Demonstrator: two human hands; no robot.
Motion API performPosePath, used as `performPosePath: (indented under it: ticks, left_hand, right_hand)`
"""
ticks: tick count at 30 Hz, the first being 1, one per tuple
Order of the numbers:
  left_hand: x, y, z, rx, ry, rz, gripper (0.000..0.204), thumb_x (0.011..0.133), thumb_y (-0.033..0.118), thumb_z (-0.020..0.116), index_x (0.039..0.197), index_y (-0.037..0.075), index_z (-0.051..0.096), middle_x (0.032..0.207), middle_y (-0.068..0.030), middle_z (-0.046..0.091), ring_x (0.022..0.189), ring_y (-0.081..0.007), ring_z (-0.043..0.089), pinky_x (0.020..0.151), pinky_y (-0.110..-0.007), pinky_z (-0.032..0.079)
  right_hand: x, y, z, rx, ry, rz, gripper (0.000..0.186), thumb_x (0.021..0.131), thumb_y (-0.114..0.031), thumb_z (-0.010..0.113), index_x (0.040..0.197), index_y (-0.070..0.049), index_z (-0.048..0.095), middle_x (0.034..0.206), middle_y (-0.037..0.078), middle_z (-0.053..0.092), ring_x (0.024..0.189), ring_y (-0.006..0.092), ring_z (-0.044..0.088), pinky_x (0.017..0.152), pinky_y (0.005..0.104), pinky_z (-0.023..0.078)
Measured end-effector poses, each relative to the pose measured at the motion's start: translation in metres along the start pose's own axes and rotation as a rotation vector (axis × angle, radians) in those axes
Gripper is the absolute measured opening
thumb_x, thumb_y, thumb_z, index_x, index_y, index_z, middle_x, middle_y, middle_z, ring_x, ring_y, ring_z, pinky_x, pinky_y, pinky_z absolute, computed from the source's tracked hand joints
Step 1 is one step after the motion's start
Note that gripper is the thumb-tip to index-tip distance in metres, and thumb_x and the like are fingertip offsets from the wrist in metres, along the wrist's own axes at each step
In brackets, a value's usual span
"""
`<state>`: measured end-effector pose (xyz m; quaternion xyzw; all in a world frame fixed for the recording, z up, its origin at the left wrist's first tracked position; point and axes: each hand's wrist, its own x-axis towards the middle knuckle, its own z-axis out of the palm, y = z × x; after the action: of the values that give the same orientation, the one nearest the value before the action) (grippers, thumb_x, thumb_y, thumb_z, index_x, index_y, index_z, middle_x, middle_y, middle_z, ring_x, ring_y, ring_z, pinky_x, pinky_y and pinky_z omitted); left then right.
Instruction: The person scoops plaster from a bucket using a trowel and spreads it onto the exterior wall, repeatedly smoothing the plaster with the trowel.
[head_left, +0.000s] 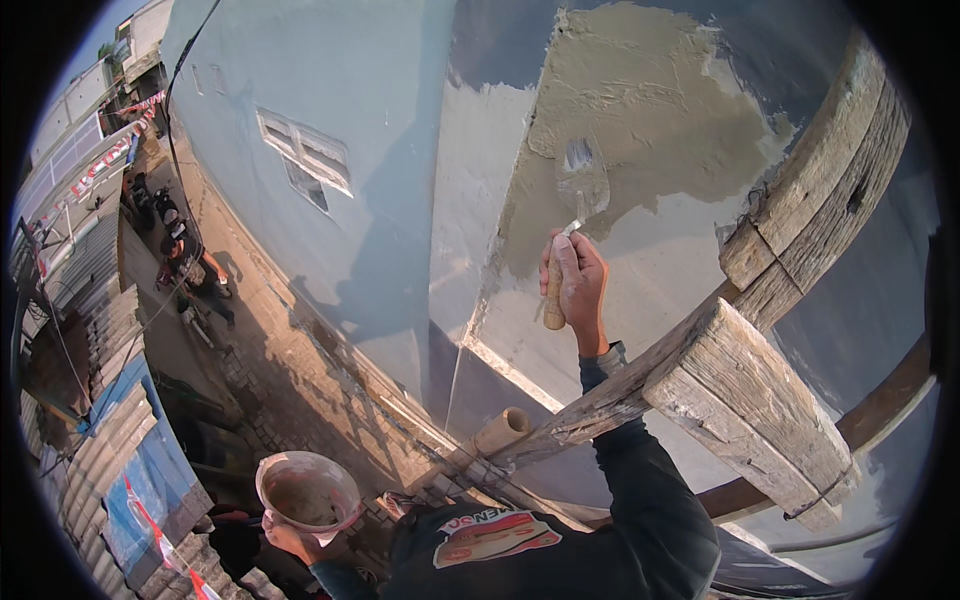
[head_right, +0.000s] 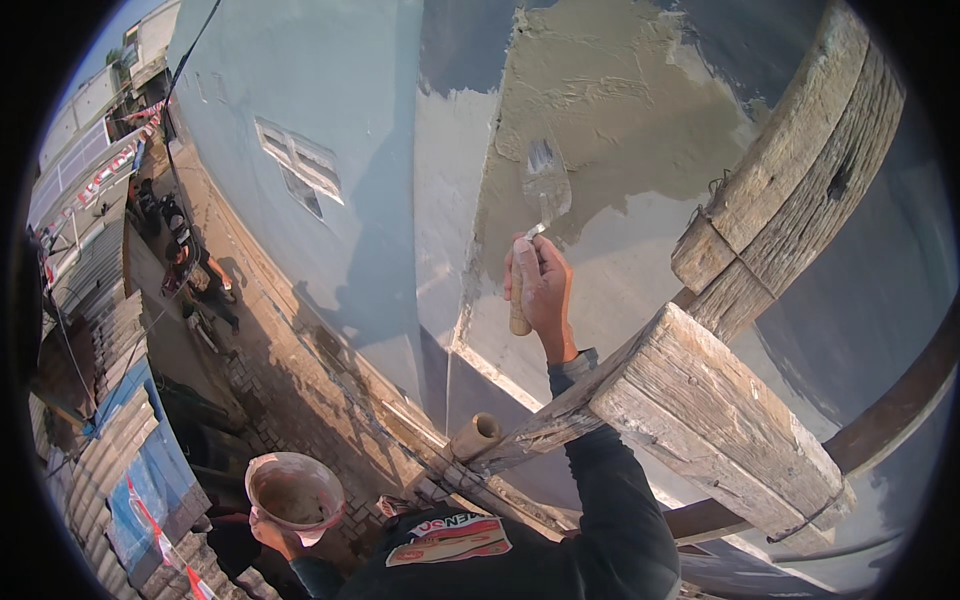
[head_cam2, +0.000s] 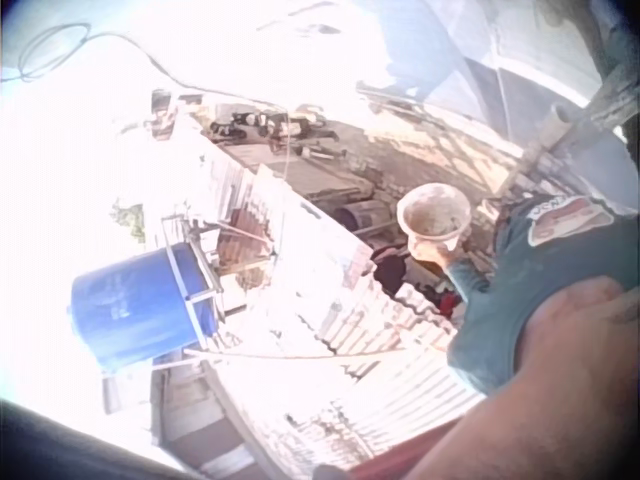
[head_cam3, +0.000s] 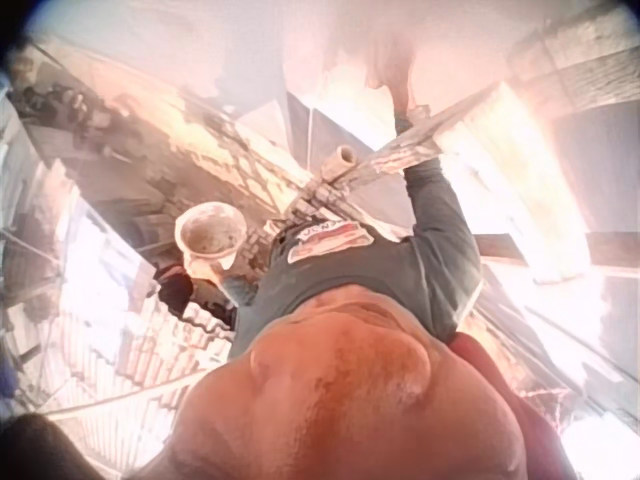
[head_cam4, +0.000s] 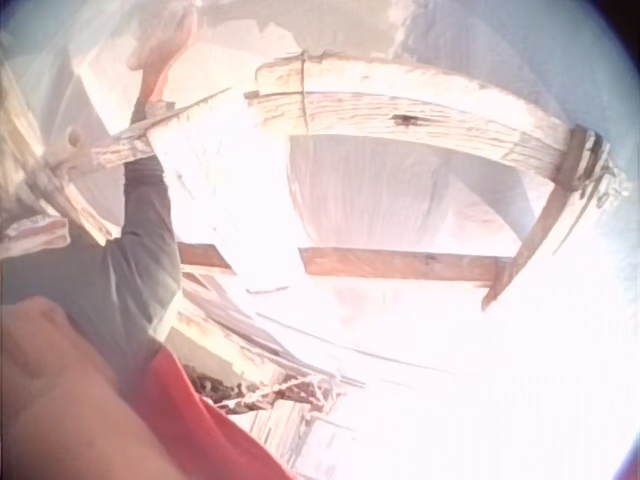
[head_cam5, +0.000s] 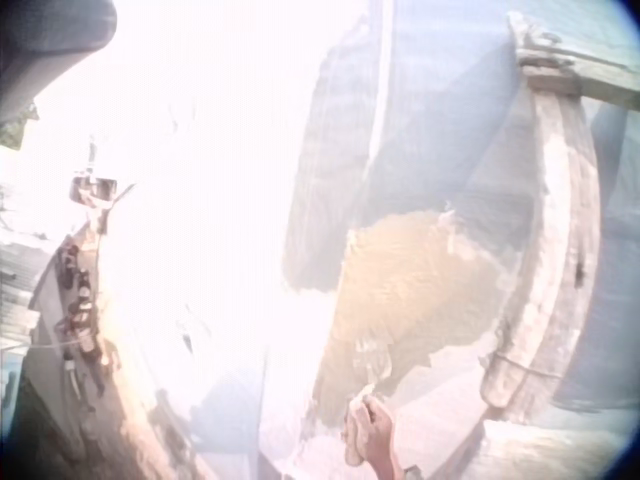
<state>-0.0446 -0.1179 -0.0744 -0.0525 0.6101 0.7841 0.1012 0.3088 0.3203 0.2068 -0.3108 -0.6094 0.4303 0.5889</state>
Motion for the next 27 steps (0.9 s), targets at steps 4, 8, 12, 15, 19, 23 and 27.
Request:
performPosePath:
  ticks: [4,8,12,15,19,23,27]
  left_hand:
    - [-0.009,0.001,0.006,-0.019,0.012,0.033,0.036,0.1,0.022,0.048,0.111,-0.008,0.064,0.104,-0.0156,0.068,0.09,-0.0255,0.066,0.084,-0.038,0.054]
    - [-0.018,0.004,0.017,-0.083,-0.065,0.002,0.037,0.1,0.022,0.048,0.111,-0.009,0.064,0.104,-0.0155,0.068,0.089,-0.0254,0.066,0.083,-0.038,0.054]
    - [-0.025,0.013,0.018,-0.002,-0.101,0.023,0.037,0.1,0.021,0.047,0.112,-0.01,0.063,0.106,-0.0169,0.067,0.092,-0.0256,0.065,0.086,-0.038,0.053]
    - [-0.021,0.011,0.02,-0.007,-0.088,0.019,0.037,0.101,0.021,0.047,0.114,-0.01,0.062,0.109,-0.0176,0.066,0.095,-0.0256,0.065,0.088,-0.038,0.053]
    - [-0.018,0.006,0.019,-0.045,-0.103,-0.005,0.037,0.101,0.021,0.048,0.117,-0.009,0.061,0.112,-0.0174,0.065,0.097,-0.0252,0.064,0.088,-0.038,0.053]
    - [-0.015,0.002,0.024,0.022,-0.126,0.034,0.036,0.101,0.023,0.049,0.115,-0.008,0.062,0.111,-0.0166,0.067,0.097,-0.0249,0.065,0.088,-0.038,0.053]
    - [-0.005,0.002,0.028,-0.012,-0.089,-0.015,0.035,0.1,0.023,0.049,0.109,-0.007,0.065,0.102,-0.014,0.068,0.09,-0.0234,0.066,0.085,-0.037,0.054]
  right_hand:
    - [0.025,0.045,0.026,0.118,-0.008,-0.043,0.025,0.102,-0.022,0.052,0.104,0.002,0.057,0.079,0.006,0.058,0.057,0.0106,0.055,0.047,0.0253,0.046]
    - [0.041,0.063,0.037,0.186,0.035,-0.046,0.026,0.102,-0.024,0.052,0.104,0.002,0.057,0.079,0.006,0.058,0.057,0.0102,0.055,0.047,0.0259,0.046]
    - [0.031,0.057,0.038,0.143,0.12,0.035,0.027,0.102,-0.023,0.051,0.106,0.003,0.058,0.079,0.006,0.058,0.056,0.0103,0.055,0.047,0.0258,0.046]
    - [0.01,0.031,0.012,0.002,0.16,0.0,0.027,0.101,-0.023,0.052,0.106,0.003,0.059,0.079,0.006,0.059,0.056,0.0105,0.054,0.046,0.0255,0.045]
    - [-0.02,-0.005,-0.018,0.019,0.32,-0.098,0.028,0.1,-0.022,0.055,0.108,0.004,0.059,0.076,0.006,0.057,0.055,0.0104,0.054,0.046,0.0247,0.044]
    - [-0.028,-0.028,-0.039,-0.085,0.436,-0.274,0.03,0.099,-0.022,0.056,0.11,0.006,0.058,0.076,0.006,0.057,0.055,0.0101,0.054,0.046,0.0239,0.044]
    - [0.003,-0.035,-0.019,-0.016,0.169,-0.249,0.026,0.101,-0.021,0.054,0.108,0.003,0.06,0.076,0.006,0.058,0.056,0.0101,0.055,0.046,0.0243,0.045]
